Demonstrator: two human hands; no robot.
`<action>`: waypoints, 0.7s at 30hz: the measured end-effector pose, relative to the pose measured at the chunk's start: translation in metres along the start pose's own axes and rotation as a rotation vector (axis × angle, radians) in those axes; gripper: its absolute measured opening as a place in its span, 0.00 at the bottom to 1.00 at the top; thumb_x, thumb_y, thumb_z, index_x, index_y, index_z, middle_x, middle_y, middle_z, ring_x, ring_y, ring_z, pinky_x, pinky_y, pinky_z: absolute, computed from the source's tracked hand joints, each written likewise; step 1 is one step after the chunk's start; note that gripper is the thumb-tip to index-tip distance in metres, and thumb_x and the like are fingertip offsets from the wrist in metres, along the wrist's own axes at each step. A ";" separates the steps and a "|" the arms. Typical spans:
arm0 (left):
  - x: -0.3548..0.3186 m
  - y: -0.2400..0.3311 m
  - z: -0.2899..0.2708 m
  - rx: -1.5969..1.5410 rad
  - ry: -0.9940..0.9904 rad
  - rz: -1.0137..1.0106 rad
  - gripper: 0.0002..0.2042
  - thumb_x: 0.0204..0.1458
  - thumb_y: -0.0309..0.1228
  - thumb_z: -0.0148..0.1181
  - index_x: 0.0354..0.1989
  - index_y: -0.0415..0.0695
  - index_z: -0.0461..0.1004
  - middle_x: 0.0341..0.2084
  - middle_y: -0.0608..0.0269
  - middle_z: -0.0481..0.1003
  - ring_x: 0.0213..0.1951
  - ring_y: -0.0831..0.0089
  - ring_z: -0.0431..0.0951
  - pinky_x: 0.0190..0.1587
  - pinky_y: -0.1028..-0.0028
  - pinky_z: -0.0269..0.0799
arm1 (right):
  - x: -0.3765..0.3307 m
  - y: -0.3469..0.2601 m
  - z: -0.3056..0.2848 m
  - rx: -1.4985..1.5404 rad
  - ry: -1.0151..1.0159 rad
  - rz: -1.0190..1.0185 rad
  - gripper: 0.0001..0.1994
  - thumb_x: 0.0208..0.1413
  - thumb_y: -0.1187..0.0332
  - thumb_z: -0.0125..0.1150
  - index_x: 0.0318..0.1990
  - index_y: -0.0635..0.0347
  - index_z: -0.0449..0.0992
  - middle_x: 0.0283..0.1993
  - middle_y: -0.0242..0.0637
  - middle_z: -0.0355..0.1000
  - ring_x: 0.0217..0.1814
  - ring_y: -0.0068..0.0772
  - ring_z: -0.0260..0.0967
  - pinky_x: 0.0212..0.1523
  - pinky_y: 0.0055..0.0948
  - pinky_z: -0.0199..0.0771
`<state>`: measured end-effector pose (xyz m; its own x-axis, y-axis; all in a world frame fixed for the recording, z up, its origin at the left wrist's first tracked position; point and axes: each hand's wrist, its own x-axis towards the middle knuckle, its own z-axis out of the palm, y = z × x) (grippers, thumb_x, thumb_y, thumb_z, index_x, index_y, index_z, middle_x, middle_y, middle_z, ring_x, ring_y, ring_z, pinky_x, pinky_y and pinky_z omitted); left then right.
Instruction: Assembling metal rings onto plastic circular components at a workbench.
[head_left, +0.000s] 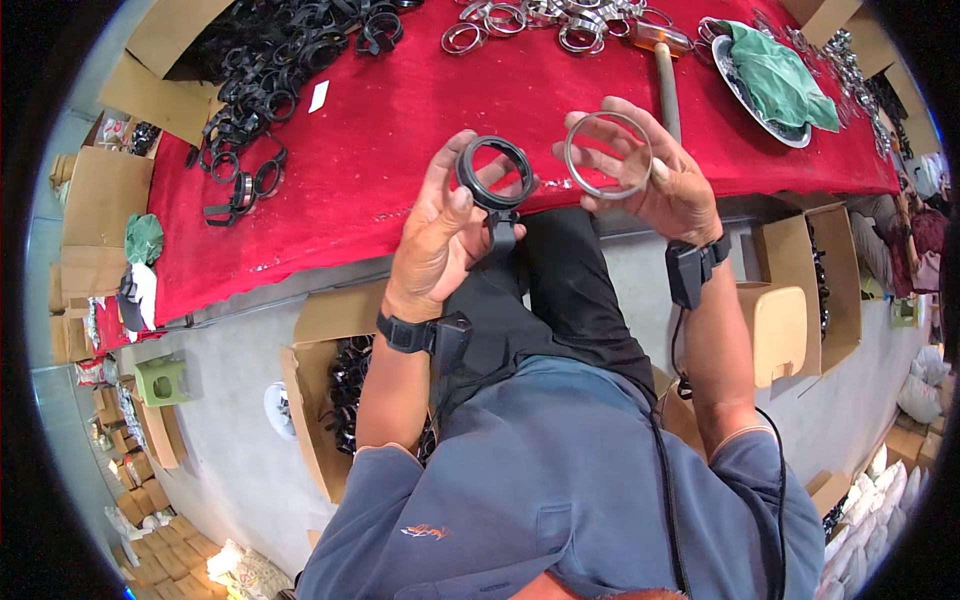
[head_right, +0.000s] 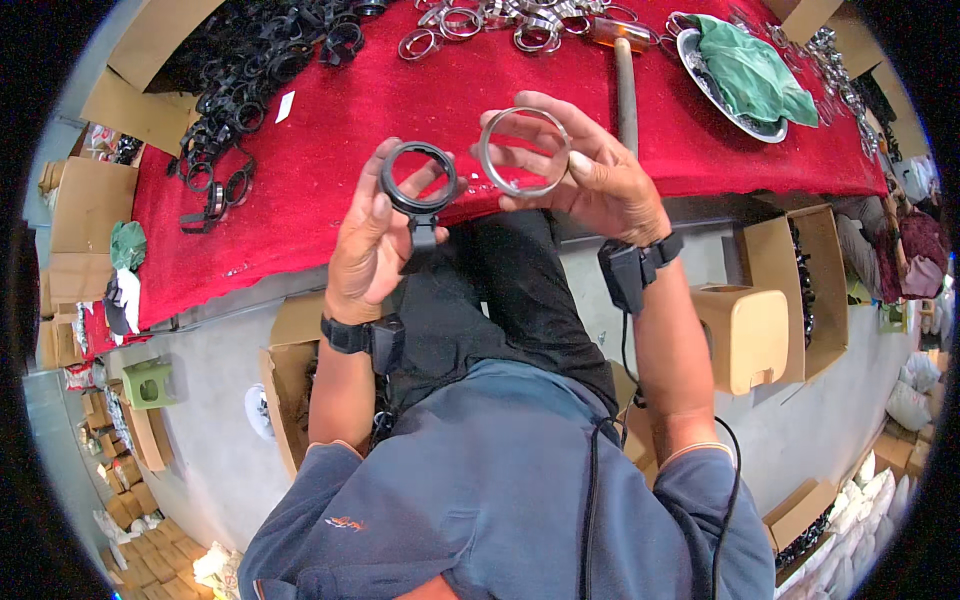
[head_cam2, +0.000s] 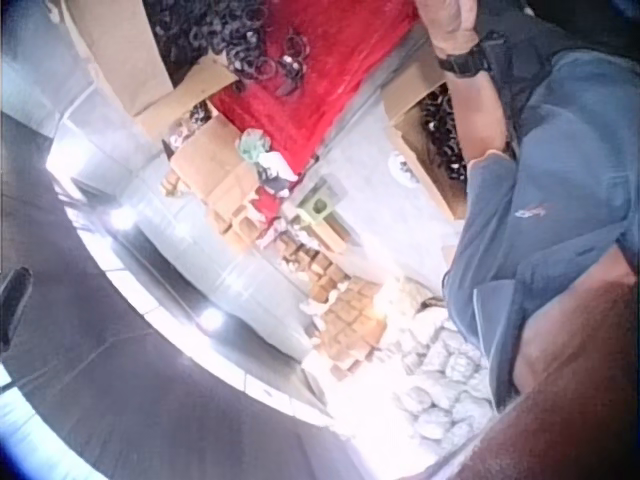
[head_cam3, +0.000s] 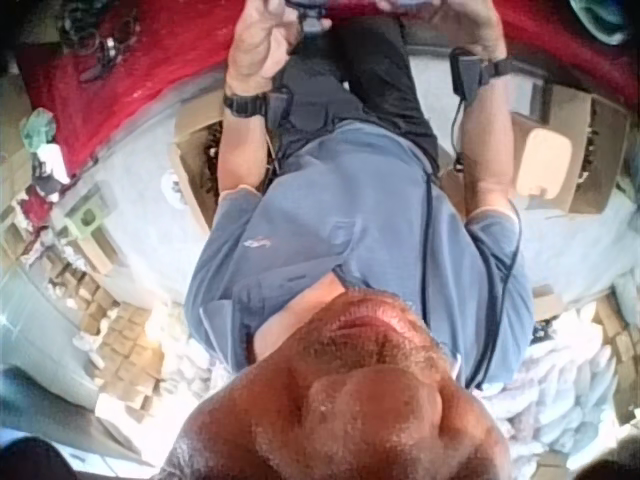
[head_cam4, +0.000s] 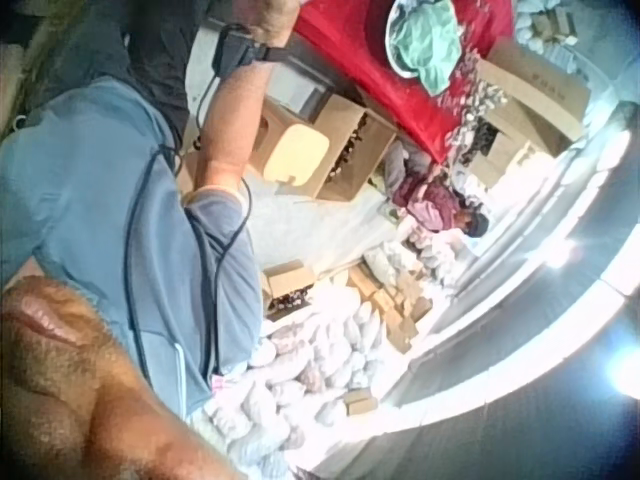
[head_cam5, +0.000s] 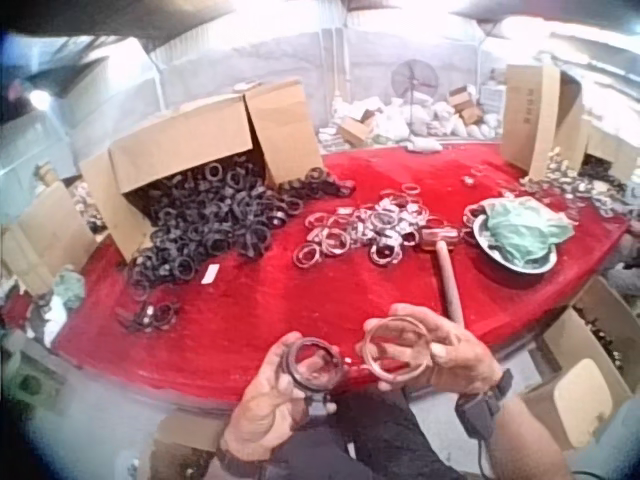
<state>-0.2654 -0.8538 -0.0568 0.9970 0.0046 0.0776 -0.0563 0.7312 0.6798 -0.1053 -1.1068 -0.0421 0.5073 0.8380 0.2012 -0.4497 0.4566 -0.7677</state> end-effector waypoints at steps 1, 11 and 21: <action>-0.003 0.003 0.003 0.011 0.012 0.024 0.35 0.70 0.37 0.61 0.81 0.54 0.50 0.74 0.37 0.60 0.70 0.43 0.72 0.57 0.50 0.86 | -0.003 0.004 0.004 0.120 -0.065 -0.025 0.45 0.60 0.58 0.75 0.81 0.55 0.56 0.80 0.59 0.57 0.80 0.62 0.61 0.72 0.62 0.72; -0.035 0.011 0.032 0.231 0.008 0.090 0.37 0.69 0.43 0.62 0.80 0.52 0.49 0.76 0.33 0.56 0.72 0.42 0.68 0.58 0.50 0.84 | -0.020 0.033 0.007 0.279 -0.340 -0.185 0.38 0.61 0.63 0.71 0.78 0.38 0.62 0.83 0.68 0.45 0.85 0.79 0.41 0.74 0.68 0.66; -0.036 -0.001 0.027 0.304 -0.008 0.106 0.38 0.66 0.36 0.66 0.80 0.51 0.51 0.75 0.34 0.57 0.73 0.40 0.66 0.61 0.48 0.82 | -0.022 0.032 0.015 0.179 -0.326 -0.134 0.38 0.54 0.73 0.75 0.72 0.40 0.64 0.81 0.71 0.47 0.84 0.77 0.46 0.77 0.67 0.60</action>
<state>-0.3027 -0.8732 -0.0407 0.9844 0.0636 0.1641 -0.1741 0.4900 0.8542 -0.1422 -1.1062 -0.0621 0.3232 0.8050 0.4975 -0.5310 0.5894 -0.6088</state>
